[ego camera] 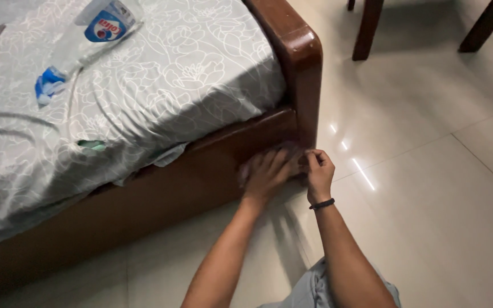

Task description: The person wipes a wooden chair with a cloth, then moves to a wooden bed frame. They spray a cleaning solution onto the cloth and wipe the bed frame's side and corner sections repeatedly. The person sits on the floor throughout the bed cleaning process.

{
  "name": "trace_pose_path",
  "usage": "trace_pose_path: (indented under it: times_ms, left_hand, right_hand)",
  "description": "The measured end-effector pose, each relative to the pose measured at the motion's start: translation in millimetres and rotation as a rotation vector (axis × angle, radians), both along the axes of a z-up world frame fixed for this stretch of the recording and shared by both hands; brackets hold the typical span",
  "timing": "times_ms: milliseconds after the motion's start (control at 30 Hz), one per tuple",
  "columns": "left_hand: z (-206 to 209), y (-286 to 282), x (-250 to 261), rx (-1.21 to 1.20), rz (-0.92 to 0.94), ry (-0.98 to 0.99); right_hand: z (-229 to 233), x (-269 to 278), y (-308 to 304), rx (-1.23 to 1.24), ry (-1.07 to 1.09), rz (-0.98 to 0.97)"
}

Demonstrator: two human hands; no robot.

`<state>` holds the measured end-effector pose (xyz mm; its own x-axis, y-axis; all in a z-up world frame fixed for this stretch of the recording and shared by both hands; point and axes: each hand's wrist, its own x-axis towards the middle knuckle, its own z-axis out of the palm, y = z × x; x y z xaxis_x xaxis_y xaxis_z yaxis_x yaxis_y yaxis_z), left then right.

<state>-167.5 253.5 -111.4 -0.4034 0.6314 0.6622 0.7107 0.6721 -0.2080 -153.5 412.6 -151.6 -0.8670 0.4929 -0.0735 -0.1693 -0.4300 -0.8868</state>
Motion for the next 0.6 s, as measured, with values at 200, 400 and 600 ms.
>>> trace_pose_path:
  times_ms: [200,400,600]
  left_hand:
    - [10,-52,8,0.085,0.037,0.116]
    - [50,19,-3,0.211,0.032,0.097]
    - [30,10,7,0.099,0.031,0.05]
  right_hand:
    - [5,3,2,-0.035,0.008,0.016]
    - [18,4,-13,0.081,0.087,0.053]
    - [37,13,-4,-0.086,0.144,0.046]
